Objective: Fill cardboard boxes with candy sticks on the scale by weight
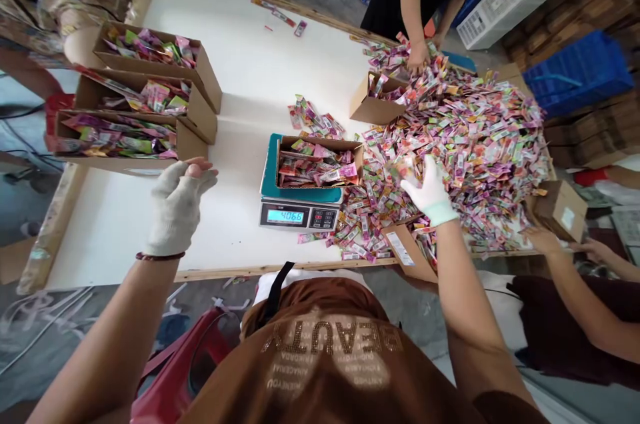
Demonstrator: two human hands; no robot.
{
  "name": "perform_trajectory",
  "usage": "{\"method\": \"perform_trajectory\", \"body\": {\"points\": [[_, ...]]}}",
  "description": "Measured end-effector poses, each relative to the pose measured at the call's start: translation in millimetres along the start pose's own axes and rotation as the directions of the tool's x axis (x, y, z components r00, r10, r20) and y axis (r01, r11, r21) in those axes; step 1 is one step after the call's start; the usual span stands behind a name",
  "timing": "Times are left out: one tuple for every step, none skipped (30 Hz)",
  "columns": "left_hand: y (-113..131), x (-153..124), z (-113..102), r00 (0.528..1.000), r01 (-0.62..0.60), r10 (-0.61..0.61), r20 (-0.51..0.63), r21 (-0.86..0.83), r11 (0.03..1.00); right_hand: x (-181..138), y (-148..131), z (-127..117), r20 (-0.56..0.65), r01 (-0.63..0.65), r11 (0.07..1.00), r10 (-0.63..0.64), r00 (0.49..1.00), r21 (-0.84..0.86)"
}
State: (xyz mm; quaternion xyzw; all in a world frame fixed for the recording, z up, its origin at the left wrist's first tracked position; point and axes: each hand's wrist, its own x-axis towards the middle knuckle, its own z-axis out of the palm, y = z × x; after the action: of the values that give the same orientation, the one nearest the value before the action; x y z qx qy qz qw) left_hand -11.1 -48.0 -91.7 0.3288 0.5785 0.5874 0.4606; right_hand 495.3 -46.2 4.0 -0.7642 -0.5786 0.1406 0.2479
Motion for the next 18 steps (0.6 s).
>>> {"method": "perform_trajectory", "body": {"points": [[9.4,-1.1,12.4,0.998,-0.053,0.053,0.028,0.0,0.999,0.0,-3.8,7.1,0.032,0.062,0.998,-0.061,0.998,-0.026],[18.0,-2.9,25.4,0.993,-0.105,0.104,0.061,0.006,0.994,-0.7,-11.7,14.8,0.064,0.154,0.987,-0.152,0.986,-0.037],[25.6,-5.2,38.7,0.983,-0.156,0.153,0.099,0.019,0.988,-1.6,-23.1,23.1,0.092,0.262,0.964,-0.257,0.962,-0.039],[32.4,-7.9,51.8,0.97,-0.207,0.199,0.141,0.039,0.978,-2.6,-36.9,32.0,0.117,0.359,0.932,-0.351,0.929,-0.048],[38.1,-10.8,64.5,0.953,-0.256,0.24,0.185,0.066,0.964,-3.3,-51.9,41.4,0.148,0.427,0.901,-0.412,0.899,-0.083],[43.1,-13.9,76.3,0.934,-0.302,0.273,0.232,0.1,0.948,-3.6,-66.8,50.9,0.18,0.453,0.879,-0.427,0.886,-0.151],[47.4,-16.9,87.1,0.912,-0.35,0.303,0.277,0.137,0.927,-3.5,-80.4,60.2,0.213,0.449,0.863,-0.405,0.889,-0.232],[51.2,-19.8,96.7,0.885,-0.405,0.336,0.322,0.173,0.898,-2.9,-91.9,68.5,0.241,0.43,0.85,-0.368,0.898,-0.304],[54.7,-22.6,104.9,0.851,-0.469,0.378,0.365,0.203,0.86,-2.1,-100.5,75.2,0.265,0.41,0.84,-0.33,0.906,-0.355],[57.9,-25.1,111.9,0.81,-0.537,0.423,0.405,0.222,0.814,-1.2,-106.0,79.6,0.29,0.401,0.836,-0.305,0.907,-0.375],[60.9,-27.5,117.7,0.766,-0.599,0.465,0.443,0.234,0.766,-0.2,-108.2,81.2,0.31,0.405,0.839,-0.301,0.902,-0.363],[63.4,-29.6,122.7,0.725,-0.651,0.496,0.477,0.241,0.72,0.7,-107.1,79.7,0.323,0.419,0.849,-0.318,0.891,-0.32],[65.3,-31.4,126.9,0.692,-0.688,0.514,0.507,0.246,0.683,1.5,-102.6,75.0,0.319,0.433,0.865,-0.348,0.882,-0.254],[66.0,-33.1,130.9,0.667,-0.712,0.518,0.535,0.255,0.654,2.0,-94.8,67.5,0.287,0.432,0.884,-0.374,0.882,-0.176],[65.4,-34.6,134.8,0.651,-0.729,0.513,0.56,0.27,0.629,2.1,-83.6,57.7,0.222,0.415,0.905,-0.387,0.895,-0.094],[63.3,-36.0,139.1,0.638,-0.741,0.498,0.587,0.29,0.606,1.5,-69.1,46.3,0.132,0.381,0.924,-0.376,0.917,-0.015],[59.5,-37.4,144.0,0.619,-0.754,0.471,0.629,0.308,0.58,-0.3,-51.8,34.2,0.027,0.33,0.942,-0.331,0.943,0.057],[54.2,-38.7,149.5,0.593,-0.771,0.427,0.683,0.327,0.547,-3.9,-32.0,22.0,-0.075,0.255,0.96,-0.248,0.966,0.113]]}}
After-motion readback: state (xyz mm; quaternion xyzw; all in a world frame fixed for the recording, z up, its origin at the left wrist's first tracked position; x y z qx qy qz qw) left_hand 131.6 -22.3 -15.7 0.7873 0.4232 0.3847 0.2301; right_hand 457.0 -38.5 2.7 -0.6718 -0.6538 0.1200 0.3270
